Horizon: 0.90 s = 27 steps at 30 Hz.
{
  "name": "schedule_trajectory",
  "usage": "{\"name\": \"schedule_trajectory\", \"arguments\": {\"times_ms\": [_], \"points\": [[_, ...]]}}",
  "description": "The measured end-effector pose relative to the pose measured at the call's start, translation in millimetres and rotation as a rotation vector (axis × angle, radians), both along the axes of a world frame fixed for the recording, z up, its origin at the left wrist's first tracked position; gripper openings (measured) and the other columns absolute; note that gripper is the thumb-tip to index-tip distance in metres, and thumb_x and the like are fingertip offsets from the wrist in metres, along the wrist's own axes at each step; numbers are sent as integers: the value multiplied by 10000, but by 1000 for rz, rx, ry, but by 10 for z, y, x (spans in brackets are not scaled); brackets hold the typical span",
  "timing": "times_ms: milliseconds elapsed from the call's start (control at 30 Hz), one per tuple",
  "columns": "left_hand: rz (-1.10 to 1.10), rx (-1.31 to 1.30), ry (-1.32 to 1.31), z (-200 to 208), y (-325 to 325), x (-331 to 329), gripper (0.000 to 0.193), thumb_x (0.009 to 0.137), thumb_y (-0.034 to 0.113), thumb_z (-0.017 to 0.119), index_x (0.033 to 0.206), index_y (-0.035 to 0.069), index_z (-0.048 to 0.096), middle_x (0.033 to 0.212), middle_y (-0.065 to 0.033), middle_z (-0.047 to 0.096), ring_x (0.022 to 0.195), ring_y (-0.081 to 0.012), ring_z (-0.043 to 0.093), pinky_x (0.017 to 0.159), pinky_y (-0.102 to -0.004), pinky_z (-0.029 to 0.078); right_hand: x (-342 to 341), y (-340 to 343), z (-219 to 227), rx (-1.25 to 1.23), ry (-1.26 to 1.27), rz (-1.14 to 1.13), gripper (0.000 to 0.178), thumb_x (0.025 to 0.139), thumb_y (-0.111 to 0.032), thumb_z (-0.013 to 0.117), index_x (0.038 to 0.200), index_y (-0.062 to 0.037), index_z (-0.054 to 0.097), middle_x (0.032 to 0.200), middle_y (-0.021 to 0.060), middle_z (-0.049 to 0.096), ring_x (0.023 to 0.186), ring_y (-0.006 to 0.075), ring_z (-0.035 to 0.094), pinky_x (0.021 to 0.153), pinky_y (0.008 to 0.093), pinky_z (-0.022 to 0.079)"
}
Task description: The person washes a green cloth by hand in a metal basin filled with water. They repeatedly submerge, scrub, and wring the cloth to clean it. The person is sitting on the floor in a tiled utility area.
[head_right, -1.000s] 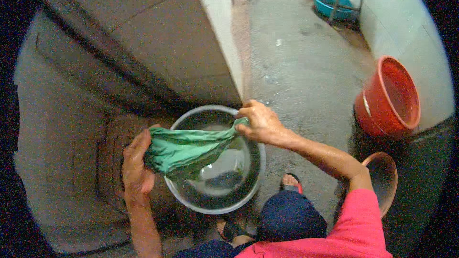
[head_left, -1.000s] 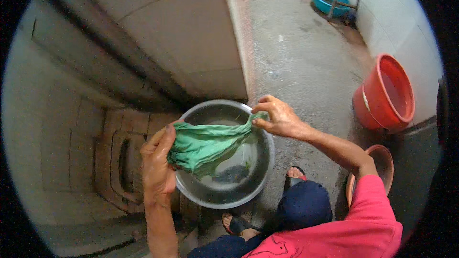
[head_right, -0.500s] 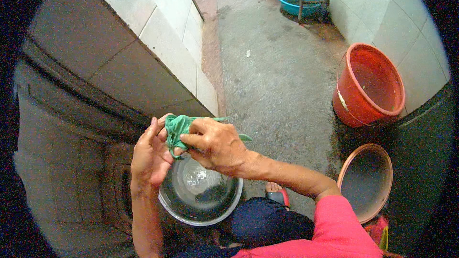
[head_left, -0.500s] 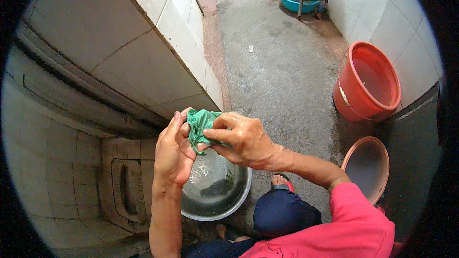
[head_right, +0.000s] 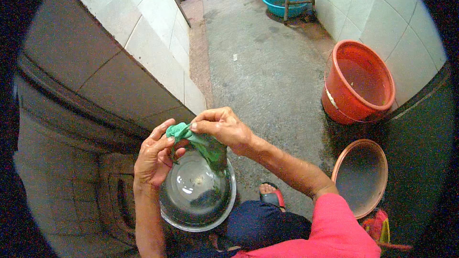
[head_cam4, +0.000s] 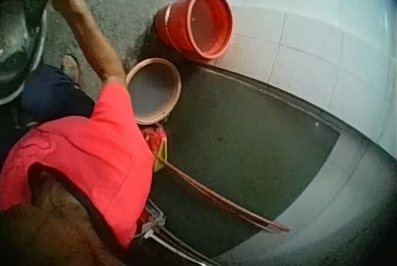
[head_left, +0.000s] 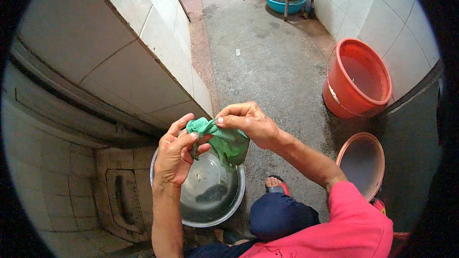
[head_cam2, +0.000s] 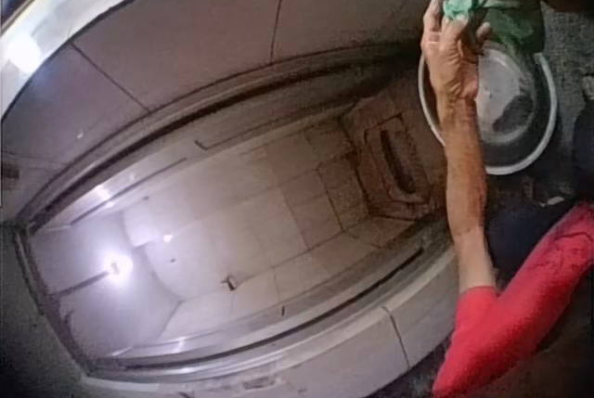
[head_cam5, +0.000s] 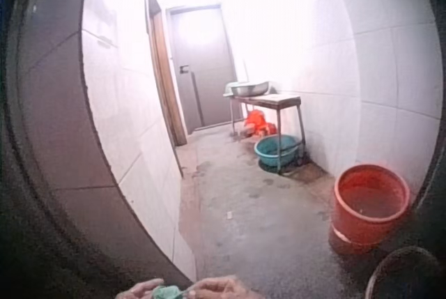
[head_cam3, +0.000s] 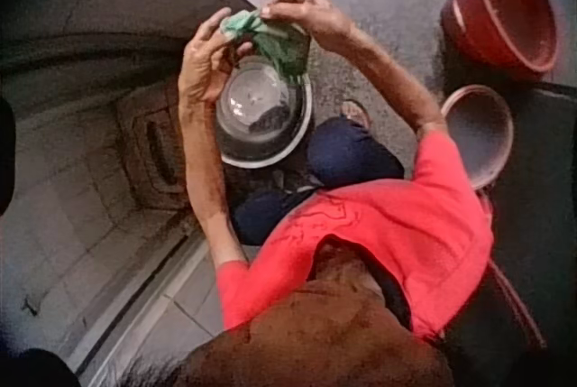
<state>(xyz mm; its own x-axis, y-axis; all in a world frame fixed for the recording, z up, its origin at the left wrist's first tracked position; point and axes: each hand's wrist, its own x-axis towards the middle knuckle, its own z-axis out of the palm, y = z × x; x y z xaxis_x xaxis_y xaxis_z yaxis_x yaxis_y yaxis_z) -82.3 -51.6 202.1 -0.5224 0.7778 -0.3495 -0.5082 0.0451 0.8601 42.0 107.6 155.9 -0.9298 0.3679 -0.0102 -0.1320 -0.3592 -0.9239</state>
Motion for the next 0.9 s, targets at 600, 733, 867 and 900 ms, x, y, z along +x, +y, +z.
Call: {"name": "schedule_trajectory", "arguments": {"times_ms": [600,733,867,900], "points": [[-38,35,368,5,166,208,552,815,-91,494,1351,-26,378,967,-66,649,772,-51,562,668,-179,447,47,-265,-9,1260,-48,-484,186,712,-235,719,726,-61,656,757,63,631,701,235,598,685,367,462],[-63,-26,471,-63,92,79,557,776,-108,458,1326,-38,410,928,-65,655,759,-57,571,685,-186,451,39,-174,-35,1047,-61,-228,140,754,-161,631,736,-27,663,730,90,634,659,221,610,631,350,475],[90,-105,408,-106,41,-4,491,747,-81,457,1235,-52,504,814,-22,618,647,-47,511,606,-175,408,64,31,-131,598,-125,-269,208,803,-129,541,777,30,673,746,80,653,663,150,609,614,319,500],[121,-125,395,-115,14,-47,475,747,-75,459,1218,-53,520,798,-15,607,632,-48,501,595,-174,400,76,84,-147,481,-127,-335,217,812,-124,529,789,37,673,754,77,655,672,144,607,625,316,505]]}}
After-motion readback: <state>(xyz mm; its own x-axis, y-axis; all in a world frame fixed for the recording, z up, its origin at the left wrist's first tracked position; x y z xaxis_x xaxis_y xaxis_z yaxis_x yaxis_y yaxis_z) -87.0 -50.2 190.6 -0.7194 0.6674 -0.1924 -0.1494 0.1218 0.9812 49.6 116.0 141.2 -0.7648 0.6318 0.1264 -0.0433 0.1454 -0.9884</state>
